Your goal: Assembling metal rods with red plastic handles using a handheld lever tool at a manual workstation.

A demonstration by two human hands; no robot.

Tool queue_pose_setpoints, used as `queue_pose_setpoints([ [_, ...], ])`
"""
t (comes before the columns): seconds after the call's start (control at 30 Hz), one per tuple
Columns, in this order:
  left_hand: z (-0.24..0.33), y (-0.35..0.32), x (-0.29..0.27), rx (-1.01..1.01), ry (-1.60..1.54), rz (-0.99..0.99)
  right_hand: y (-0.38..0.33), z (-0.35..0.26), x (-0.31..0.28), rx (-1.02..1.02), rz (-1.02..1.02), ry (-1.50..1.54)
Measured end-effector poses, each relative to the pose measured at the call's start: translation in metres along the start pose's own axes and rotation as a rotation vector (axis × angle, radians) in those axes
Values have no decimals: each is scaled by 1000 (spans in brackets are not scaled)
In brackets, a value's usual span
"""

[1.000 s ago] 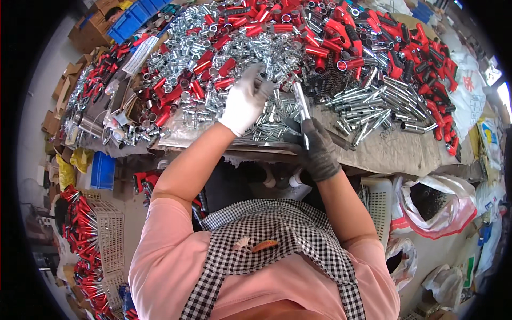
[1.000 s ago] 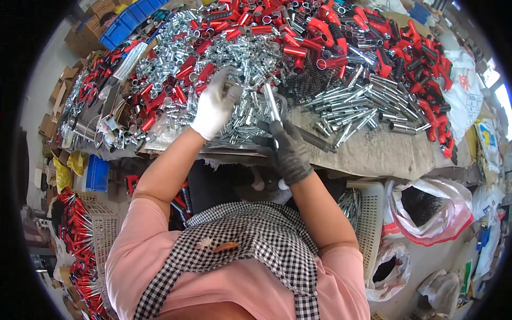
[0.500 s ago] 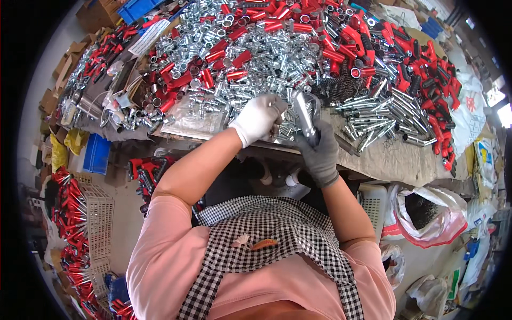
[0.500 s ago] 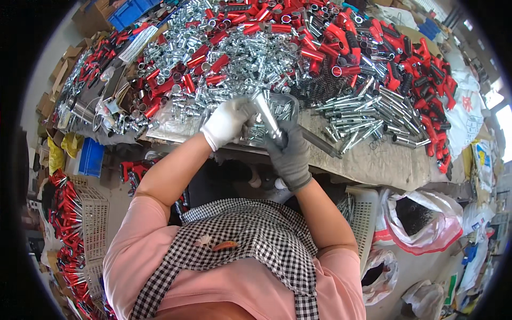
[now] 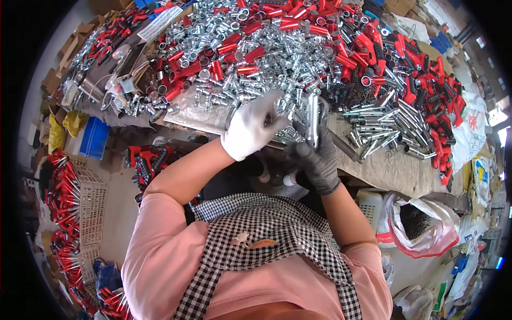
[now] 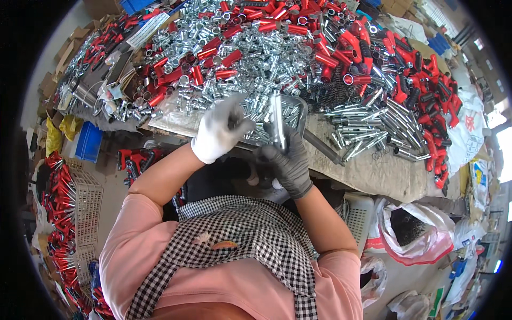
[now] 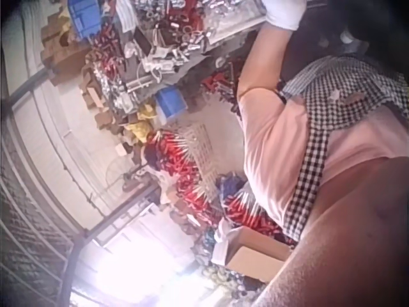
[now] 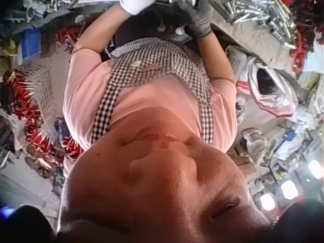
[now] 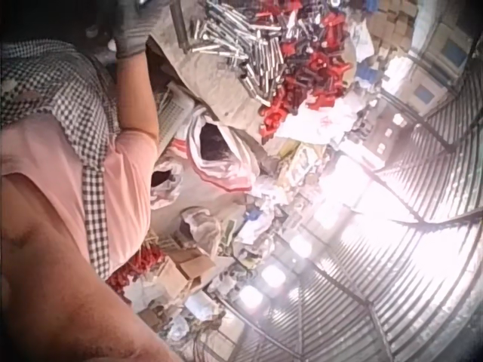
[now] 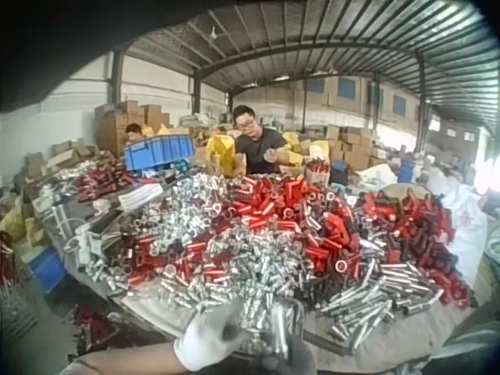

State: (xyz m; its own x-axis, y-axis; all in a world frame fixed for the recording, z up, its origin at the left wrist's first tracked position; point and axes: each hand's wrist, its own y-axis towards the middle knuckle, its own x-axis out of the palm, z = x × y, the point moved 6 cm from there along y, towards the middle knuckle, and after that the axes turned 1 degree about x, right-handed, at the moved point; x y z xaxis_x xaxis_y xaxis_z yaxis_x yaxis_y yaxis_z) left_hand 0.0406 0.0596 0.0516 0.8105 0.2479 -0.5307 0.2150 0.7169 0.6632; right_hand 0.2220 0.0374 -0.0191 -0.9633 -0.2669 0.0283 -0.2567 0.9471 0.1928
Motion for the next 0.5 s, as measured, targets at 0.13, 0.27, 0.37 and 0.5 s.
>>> queue_pose_setpoints([
  [0.13, 14, -3, 13, 319, 205, -449, -1, 2, 5, 341, 54, 548],
  [0.27, 23, -9, 8, 429, 51, -173, -4, 16, 6, 392, 0, 444],
  [0.37, -9, 7, 18, -339, -225, -134, -4, 3, -4, 178, 160, 184],
  [0.5, -53, -32, 58, -1137, -1203, -604, -5, -39, 6, -600, -54, -665],
])
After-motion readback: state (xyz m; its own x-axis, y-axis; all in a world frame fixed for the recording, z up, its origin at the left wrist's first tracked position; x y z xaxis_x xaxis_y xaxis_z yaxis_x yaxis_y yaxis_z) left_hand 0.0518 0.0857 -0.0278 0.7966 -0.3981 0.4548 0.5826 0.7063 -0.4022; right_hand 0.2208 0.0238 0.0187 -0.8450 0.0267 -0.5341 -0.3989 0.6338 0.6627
